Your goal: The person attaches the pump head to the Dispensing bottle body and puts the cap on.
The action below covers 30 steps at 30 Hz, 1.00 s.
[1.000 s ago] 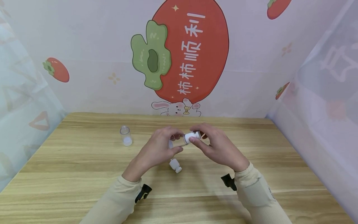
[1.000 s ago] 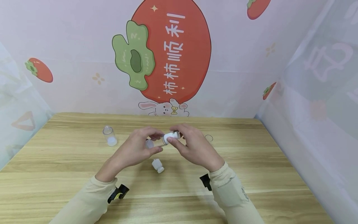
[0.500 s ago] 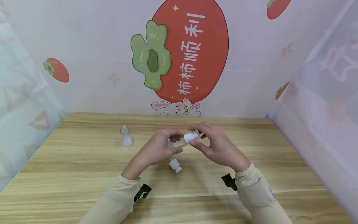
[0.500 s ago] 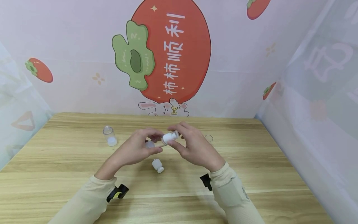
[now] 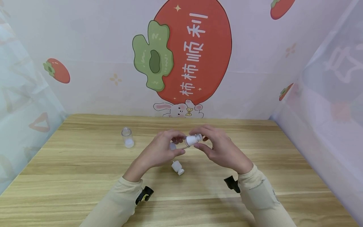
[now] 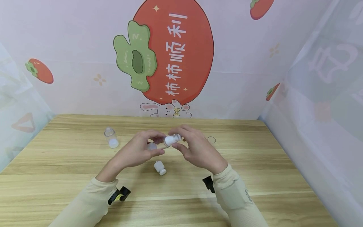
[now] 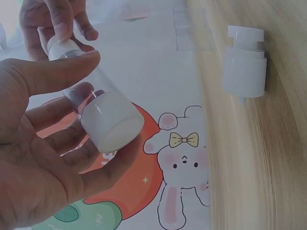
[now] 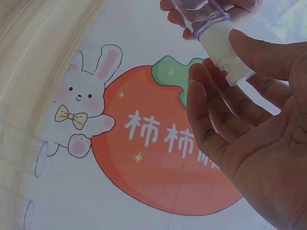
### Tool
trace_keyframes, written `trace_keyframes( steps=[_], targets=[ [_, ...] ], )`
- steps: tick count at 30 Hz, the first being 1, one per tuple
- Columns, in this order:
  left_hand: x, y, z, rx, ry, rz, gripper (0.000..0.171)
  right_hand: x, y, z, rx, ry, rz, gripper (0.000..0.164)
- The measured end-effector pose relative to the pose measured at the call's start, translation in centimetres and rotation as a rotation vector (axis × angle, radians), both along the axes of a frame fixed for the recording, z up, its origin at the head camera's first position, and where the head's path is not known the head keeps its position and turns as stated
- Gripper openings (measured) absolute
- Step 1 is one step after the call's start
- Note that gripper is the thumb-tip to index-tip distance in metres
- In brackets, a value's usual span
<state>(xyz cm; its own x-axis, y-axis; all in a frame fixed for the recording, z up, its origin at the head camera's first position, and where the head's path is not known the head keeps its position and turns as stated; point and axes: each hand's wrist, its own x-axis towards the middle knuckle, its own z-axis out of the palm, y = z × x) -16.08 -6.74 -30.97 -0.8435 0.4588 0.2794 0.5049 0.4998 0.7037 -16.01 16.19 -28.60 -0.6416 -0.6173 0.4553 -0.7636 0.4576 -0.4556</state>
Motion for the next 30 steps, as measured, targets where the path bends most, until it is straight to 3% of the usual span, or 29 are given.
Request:
trace_keyframes(
  steps=[15,25,30],
  targets=[
    [0.49,0.37,0.23,-0.037,0.083,0.061,0.036,-0.08,-0.04,-0.13,0.014,-0.058,-0.044,0.029],
    [0.64,0.67,0.14,-0.062,0.177,0.085,0.037,-0.02,-0.21,-0.22,0.012,-0.061,-0.074,0.027],
    [0.67,0.68,0.17,-0.072,0.173,0.097,0.038,-0.18,-0.11,-0.28,0.015,-0.080,-0.074,0.028]
  ],
)
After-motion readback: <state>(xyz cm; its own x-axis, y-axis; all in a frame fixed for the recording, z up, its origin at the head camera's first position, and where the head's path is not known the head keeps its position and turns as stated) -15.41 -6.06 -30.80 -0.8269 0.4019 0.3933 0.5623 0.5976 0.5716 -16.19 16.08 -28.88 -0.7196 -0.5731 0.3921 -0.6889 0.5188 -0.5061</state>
